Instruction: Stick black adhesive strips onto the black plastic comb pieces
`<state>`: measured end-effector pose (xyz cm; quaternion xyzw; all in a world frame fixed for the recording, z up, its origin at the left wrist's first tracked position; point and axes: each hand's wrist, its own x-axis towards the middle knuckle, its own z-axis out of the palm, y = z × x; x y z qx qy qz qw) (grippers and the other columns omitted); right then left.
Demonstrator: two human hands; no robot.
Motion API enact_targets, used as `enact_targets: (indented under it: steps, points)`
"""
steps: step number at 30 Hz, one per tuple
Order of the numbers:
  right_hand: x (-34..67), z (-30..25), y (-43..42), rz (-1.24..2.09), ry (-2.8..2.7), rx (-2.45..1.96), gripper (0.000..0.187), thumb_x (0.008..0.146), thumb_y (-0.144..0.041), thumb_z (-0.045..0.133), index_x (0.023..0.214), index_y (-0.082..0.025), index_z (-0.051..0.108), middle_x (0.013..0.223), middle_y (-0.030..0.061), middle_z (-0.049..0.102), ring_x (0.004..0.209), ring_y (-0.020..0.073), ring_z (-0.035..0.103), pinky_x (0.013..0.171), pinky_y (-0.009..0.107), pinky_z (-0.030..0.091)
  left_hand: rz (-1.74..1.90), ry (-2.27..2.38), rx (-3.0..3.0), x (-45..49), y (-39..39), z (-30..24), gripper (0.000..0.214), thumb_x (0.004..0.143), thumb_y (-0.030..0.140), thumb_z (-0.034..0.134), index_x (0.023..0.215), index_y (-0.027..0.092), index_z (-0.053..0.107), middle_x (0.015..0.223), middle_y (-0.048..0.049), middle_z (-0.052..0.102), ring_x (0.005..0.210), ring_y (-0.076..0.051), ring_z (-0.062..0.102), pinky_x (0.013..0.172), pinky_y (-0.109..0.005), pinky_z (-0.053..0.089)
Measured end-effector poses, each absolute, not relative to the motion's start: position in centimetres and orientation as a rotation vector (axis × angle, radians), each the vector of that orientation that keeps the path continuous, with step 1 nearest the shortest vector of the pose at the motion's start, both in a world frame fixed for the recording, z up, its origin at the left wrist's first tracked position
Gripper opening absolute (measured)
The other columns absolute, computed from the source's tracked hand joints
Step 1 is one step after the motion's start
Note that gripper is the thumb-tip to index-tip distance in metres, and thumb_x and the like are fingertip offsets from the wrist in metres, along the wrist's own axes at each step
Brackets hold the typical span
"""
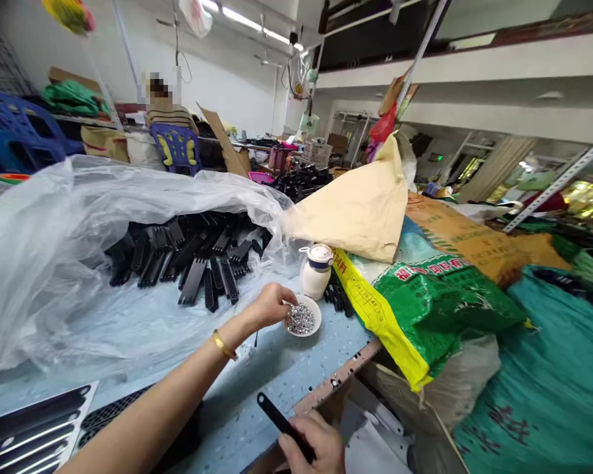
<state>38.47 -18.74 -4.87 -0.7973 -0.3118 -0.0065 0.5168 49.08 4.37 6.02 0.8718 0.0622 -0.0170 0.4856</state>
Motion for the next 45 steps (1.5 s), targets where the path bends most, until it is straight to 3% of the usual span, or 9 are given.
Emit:
enact_targets:
  steps: [3, 5, 11, 17, 23, 30, 35, 38, 45]
  points:
    - [38.4, -4.2, -17.9, 0.024, -0.831, -1.884, 0.023, 0.088, -0.036, 0.06, 0.085, -0.019, 0.075, 0.066, 0.004, 0.064, 0.06, 0.0177, 0.063, 0.054, 0.024, 0.049, 0.085, 0.211, 2.074, 45.7, 6.8, 8.0, 0.004, 0.081, 0.014, 0.066, 0.081, 0.011, 0.068, 0.072, -0.0018, 0.068, 0.064, -0.016, 0.067, 0.057, -0.024, 0.052]
    - [38.3, -3.6, -16.9, 0.056, -0.92, -1.858, 0.018, 0.086, -0.03, 0.062, 0.088, -0.018, 0.075, 0.067, 0.0036, 0.064, 0.061, 0.0177, 0.064, 0.056, 0.024, 0.05, 0.178, 0.268, 2.018, 41.9, 8.6, 9.6, 0.008, 0.08, 0.014, 0.06, 0.079, 0.012, 0.068, 0.063, 0.0004, 0.064, 0.058, -0.015, 0.067, 0.051, -0.021, 0.048]
    - [36.6, -1.6, -12.5, 0.102, -1.125, -1.723, 0.012, 0.085, -0.018, 0.065, 0.093, -0.017, 0.074, 0.07, 0.0036, 0.065, 0.064, 0.0176, 0.065, 0.058, 0.026, 0.052, 0.659, 0.584, 1.819, 25.8, 11.0, 9.7, 0.02, 0.082, 0.035, 0.064, 0.084, 0.016, 0.07, 0.062, -0.001, 0.07, 0.055, -0.015, 0.065, 0.048, -0.021, 0.046]
    - [36.0, -1.7, -9.8, 0.153, -1.337, -1.62, 0.018, 0.087, -0.011, 0.063, 0.102, -0.017, 0.07, 0.082, 0.0066, 0.067, 0.074, 0.0189, 0.065, 0.066, 0.03, 0.054, 0.862, 0.924, 2.122, 14.5, 7.2, 2.5, 0.01, 0.079, 0.029, 0.067, 0.082, 0.02, 0.069, 0.073, 0.0004, 0.073, 0.055, -0.014, 0.064, 0.055, -0.024, 0.053]
    - [35.5, -2.7, -8.6, 0.167, -1.449, -1.649, 0.017, 0.088, -0.01, 0.061, 0.102, -0.015, 0.069, 0.084, 0.0082, 0.065, 0.075, 0.0203, 0.064, 0.064, 0.033, 0.054, 0.883, 0.953, 2.169, 13.7, 5.5, -2.3, 0.017, 0.073, 0.019, 0.063, 0.09, 0.02, 0.068, 0.072, 0.0014, 0.074, 0.05, -0.012, 0.065, 0.05, -0.021, 0.056]
    - [35.3, -1.7, -9.2, 0.198, -1.656, -1.674, 0.019, 0.088, -0.009, 0.058, 0.104, -0.013, 0.067, 0.083, 0.0097, 0.062, 0.075, 0.022, 0.06, 0.061, 0.037, 0.052, 0.781, 0.851, 2.176, 13.3, 4.9, -2.9, 0.014, 0.078, 0.015, 0.058, 0.088, 0.02, 0.065, 0.071, -0.0001, 0.07, 0.06, -0.015, 0.067, 0.056, -0.024, 0.057]
    - [34.8, 0.1, -8.6, 0.157, -1.774, -1.626, 0.023, 0.087, -0.005, 0.057, 0.107, -0.012, 0.065, 0.097, 0.014, 0.065, 0.086, 0.0246, 0.061, 0.072, 0.042, 0.053, 0.775, 0.812, 2.118, 12.7, 5.0, -2.5, 0.03, 0.078, 0.013, 0.062, 0.107, 0.02, 0.066, 0.09, -0.0039, 0.074, 0.079, -0.018, 0.07, 0.068, -0.027, 0.059]
    - [34.0, 0.6, -7.6, 0.175, -1.809, -1.578, 0.022, 0.087, -0.004, 0.057, 0.105, -0.012, 0.066, 0.092, 0.0118, 0.067, 0.08, 0.0231, 0.061, 0.069, 0.04, 0.052, 0.789, 0.751, 2.069, 12.9, 5.0, -2.5, 0.028, 0.079, 0.011, 0.06, 0.104, 0.02, 0.068, 0.091, -0.0035, 0.074, 0.083, -0.017, 0.071, 0.075, -0.029, 0.059]
    - [33.4, 0.2, -6.5, 0.238, -1.818, -1.592, 0.019, 0.087, -0.007, 0.057, 0.1, -0.013, 0.069, 0.089, 0.0111, 0.069, 0.078, 0.0239, 0.061, 0.067, 0.041, 0.052, 0.777, 0.799, 2.002, 13.1, 4.9, -2.7, 0.023, 0.076, 0.011, 0.063, 0.096, 0.02, 0.07, 0.086, -0.0019, 0.075, 0.078, -0.016, 0.071, 0.071, -0.026, 0.058]
